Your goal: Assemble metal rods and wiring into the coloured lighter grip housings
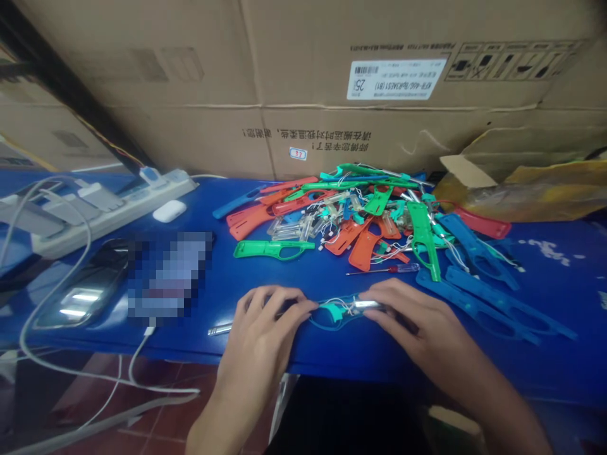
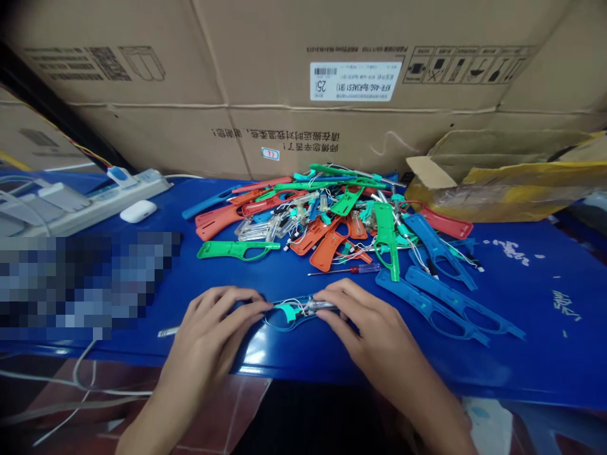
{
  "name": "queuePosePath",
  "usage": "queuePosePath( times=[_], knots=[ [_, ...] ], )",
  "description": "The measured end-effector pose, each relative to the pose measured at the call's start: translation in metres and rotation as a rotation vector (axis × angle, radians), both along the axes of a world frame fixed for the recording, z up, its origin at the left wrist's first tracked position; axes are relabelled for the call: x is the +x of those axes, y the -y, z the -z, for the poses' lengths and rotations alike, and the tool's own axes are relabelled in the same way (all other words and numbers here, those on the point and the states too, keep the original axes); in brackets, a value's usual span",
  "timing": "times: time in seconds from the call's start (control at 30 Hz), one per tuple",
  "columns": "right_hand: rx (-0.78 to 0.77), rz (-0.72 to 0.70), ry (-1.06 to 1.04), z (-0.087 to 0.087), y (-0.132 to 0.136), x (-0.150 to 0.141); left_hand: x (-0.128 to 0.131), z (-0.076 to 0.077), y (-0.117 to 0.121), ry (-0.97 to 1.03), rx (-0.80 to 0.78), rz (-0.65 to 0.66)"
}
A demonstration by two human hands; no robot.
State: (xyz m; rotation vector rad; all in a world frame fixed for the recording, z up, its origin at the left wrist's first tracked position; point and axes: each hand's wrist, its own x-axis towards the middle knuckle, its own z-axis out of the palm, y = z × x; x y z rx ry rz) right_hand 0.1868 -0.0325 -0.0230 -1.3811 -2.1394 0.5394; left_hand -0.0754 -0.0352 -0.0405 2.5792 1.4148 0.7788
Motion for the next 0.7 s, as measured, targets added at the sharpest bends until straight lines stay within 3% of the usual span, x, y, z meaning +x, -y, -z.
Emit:
queuePosePath(
  times=[0.3, 0.7],
  knots=[
    [0.116, -0.055, 0.238, -0.006, -0.012, 0.009, -0.005, 0.002, -0.001, 0.021, -0.004, 0.032],
    [0.064, -0.081, 0.219, -0.004, -0.009, 0.013, -0.004, 0.002, 0.000, 0.023, -0.006, 0.023]
  ],
)
